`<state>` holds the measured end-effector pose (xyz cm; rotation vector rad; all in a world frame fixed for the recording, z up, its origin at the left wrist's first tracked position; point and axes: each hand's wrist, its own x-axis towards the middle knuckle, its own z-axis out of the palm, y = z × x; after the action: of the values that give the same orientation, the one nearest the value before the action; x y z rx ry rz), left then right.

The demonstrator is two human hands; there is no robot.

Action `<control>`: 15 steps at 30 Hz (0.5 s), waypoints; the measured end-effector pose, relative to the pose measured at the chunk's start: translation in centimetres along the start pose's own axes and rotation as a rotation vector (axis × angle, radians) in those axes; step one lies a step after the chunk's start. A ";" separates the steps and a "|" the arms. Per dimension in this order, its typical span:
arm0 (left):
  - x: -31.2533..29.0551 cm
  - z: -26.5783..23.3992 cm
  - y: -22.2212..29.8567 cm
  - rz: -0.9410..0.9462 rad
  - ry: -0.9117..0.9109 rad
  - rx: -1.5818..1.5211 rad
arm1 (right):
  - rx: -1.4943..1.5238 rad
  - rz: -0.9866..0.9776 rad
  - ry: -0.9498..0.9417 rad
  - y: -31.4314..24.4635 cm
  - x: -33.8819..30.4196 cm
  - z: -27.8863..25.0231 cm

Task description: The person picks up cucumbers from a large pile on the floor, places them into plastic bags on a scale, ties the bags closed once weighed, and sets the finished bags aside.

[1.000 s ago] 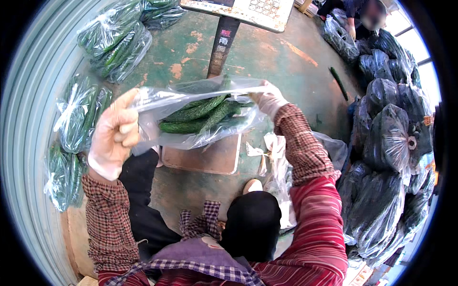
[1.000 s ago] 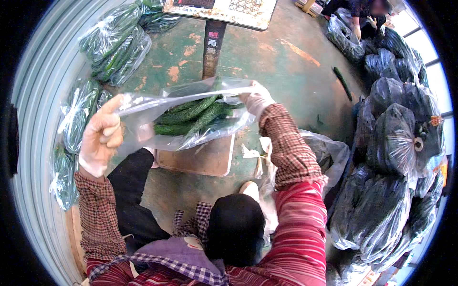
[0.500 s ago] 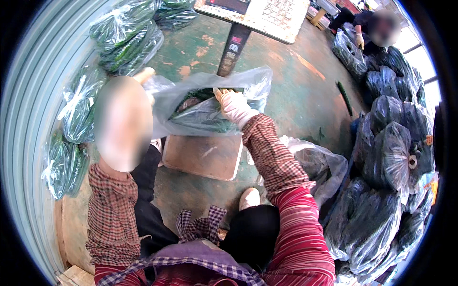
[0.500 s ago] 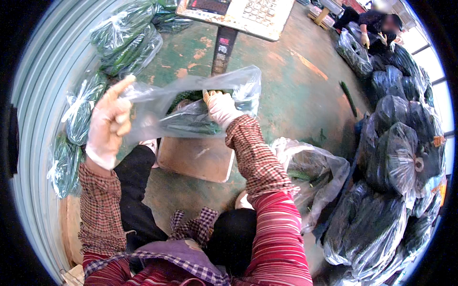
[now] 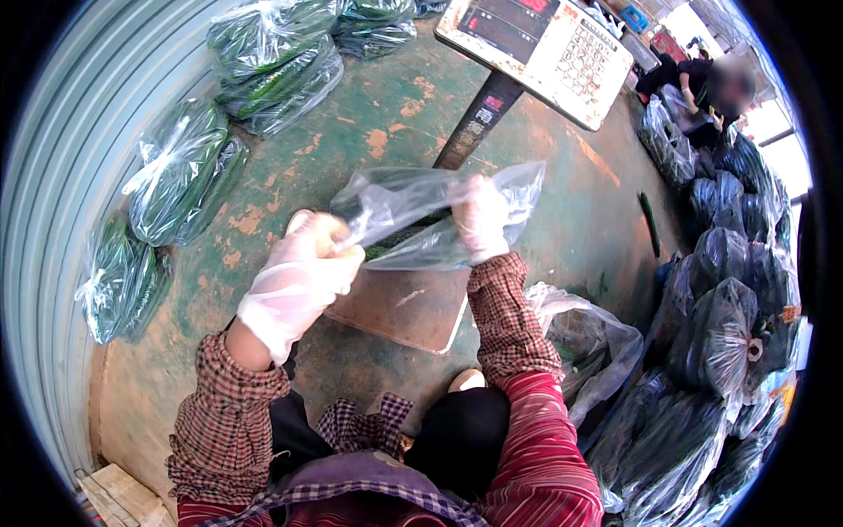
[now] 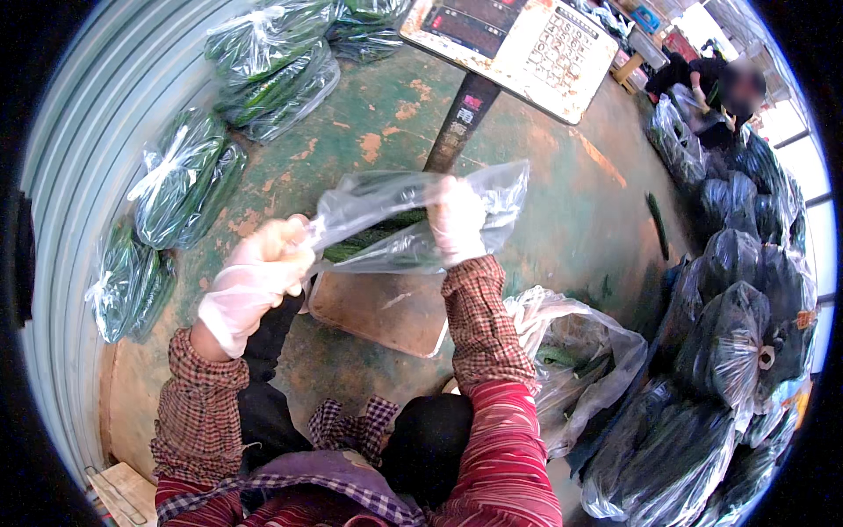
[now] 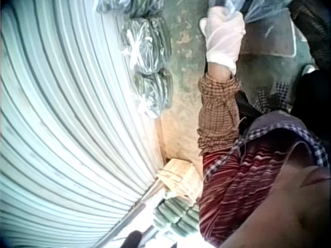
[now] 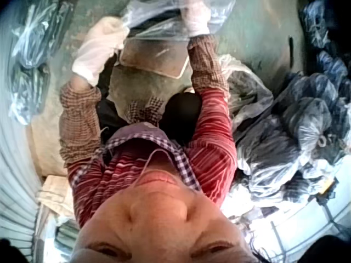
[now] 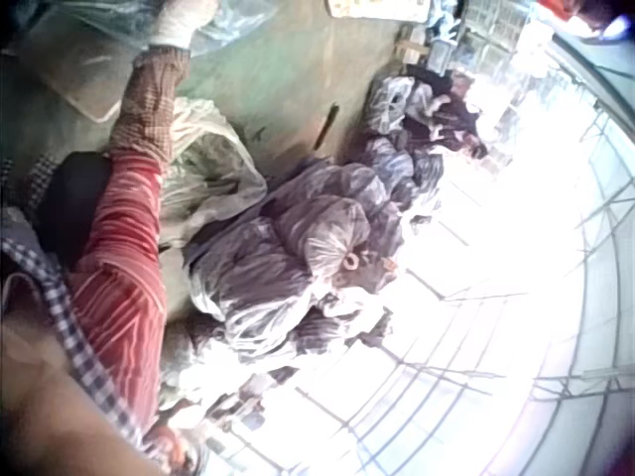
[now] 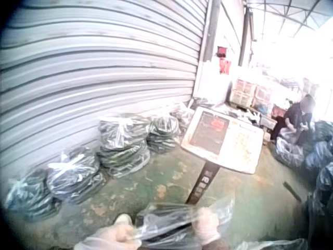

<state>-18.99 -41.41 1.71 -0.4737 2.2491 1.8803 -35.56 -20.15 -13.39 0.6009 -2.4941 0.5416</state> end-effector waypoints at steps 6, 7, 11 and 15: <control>-0.5 1.2 1.8 -0.243 -0.467 -0.164 | 0.234 0.178 0.036 0.8 -1.1 0.1; -0.8 1.6 2.3 -0.194 -0.495 -0.184 | 0.269 0.194 0.044 0.8 -0.7 0.2; -0.1 2.2 1.9 -0.081 -0.483 -0.557 | 0.095 0.126 -0.212 2.4 0.6 -0.6; 0.7 1.3 1.7 0.108 -0.321 -0.881 | -0.141 0.077 -0.393 1.7 -1.9 -3.8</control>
<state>-20.37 -39.98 2.78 -0.1224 1.1854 2.7045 -33.53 -16.34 -11.89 0.6058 -2.9053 0.2912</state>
